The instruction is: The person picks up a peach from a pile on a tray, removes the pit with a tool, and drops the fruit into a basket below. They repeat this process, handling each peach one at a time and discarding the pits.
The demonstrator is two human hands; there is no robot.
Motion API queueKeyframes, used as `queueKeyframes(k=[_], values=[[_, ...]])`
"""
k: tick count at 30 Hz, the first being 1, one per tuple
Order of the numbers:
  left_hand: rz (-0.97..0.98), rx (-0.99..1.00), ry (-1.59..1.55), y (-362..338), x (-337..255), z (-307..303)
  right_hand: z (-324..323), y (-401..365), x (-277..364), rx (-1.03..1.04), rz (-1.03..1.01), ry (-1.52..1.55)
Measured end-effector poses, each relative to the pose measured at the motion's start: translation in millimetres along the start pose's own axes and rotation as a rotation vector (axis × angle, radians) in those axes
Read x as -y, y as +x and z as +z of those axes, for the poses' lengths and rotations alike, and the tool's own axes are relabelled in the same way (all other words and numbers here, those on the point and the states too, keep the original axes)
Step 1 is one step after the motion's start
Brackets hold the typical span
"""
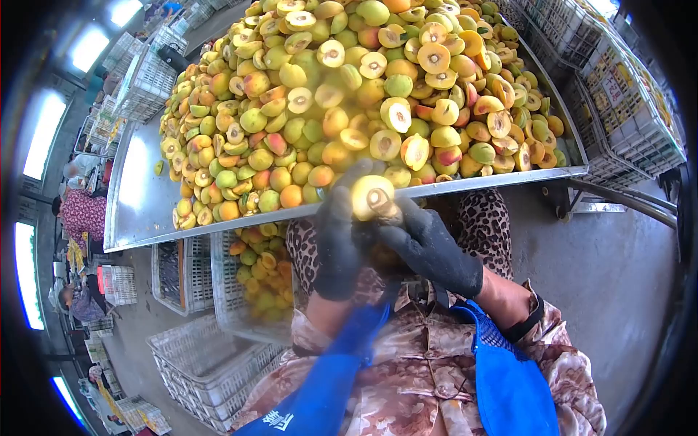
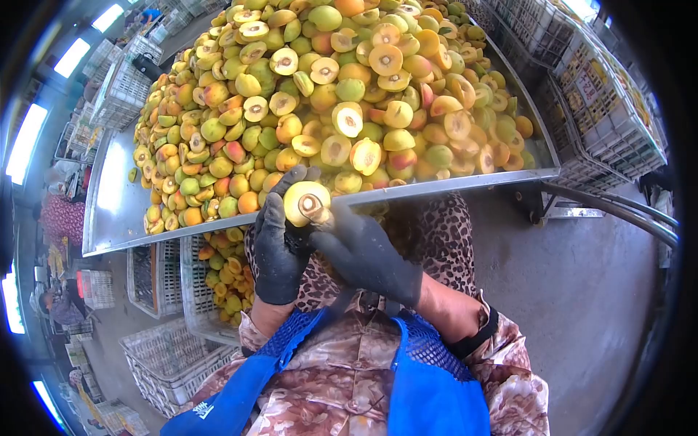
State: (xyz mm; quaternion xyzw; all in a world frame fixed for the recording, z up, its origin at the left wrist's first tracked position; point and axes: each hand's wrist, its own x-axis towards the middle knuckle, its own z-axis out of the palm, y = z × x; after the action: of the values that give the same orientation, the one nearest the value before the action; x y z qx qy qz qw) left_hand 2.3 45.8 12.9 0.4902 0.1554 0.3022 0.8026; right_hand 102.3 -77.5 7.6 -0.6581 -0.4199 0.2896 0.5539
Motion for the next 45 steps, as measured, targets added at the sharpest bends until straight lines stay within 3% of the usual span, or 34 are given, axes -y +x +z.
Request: queueKeyframes(k=[6, 9, 12, 15, 21, 24, 25, 26, 27, 29, 31, 33, 36, 39, 42, 45], values=[[-0.004, -0.104, -0.039, -7, -3, 3, 9, 2, -2, 0.048, -0.011, -0.021], [0.045, -0.148, -0.049, -7, -3, 2, 12, 1, -3, 0.071, -0.038, -0.174], [0.02, -0.304, -0.161, -11, -16, 23, 17, -6, 3, -0.012, -0.17, -0.134], [0.129, -0.285, -0.053, -7, -18, 22, 16, -6, 19, 0.078, 0.004, -0.015], [0.091, -0.342, -0.09, -12, -29, 15, 26, 3, 13, 0.096, -0.103, -0.13], [0.084, -0.25, -0.27, -17, -25, -4, 42, -1, 18, 0.059, -0.102, -0.051], [0.072, -0.356, -0.424, -17, -21, -1, 46, -3, 16, 0.098, -0.106, -0.014], [0.025, -0.249, -0.402, -19, -14, -20, 55, -5, 10, 0.084, -0.043, 0.033], [0.099, -0.309, -0.222, -22, -22, -21, 63, -4, 5, 0.085, -0.079, 0.078], [0.2, -0.34, -0.424, -18, -3, -34, 80, -8, -44, 0.024, -0.076, 0.244], [0.217, -0.302, -0.322, -29, -21, -51, 84, 2, -50, 0.145, -0.086, 0.211], [0.267, -0.292, -0.292, -36, -31, -65, 98, 1, -54, 0.139, -0.546, -0.416], [0.252, -0.481, -0.311, -50, -36, -87, 136, 3, -36, 0.2, 0.082, 0.29], [0.32, -0.518, -0.191, -72, -52, -109, 152, 4, -22, 0.3, 0.141, 0.073], [0.351, -0.529, -0.221, -81, -55, -116, 156, 14, -21, 0.482, -0.04, 0.096], [0.403, -0.549, -0.056, -86, -60, -120, 162, 7, -28, 0.46, 0.222, 0.3]])
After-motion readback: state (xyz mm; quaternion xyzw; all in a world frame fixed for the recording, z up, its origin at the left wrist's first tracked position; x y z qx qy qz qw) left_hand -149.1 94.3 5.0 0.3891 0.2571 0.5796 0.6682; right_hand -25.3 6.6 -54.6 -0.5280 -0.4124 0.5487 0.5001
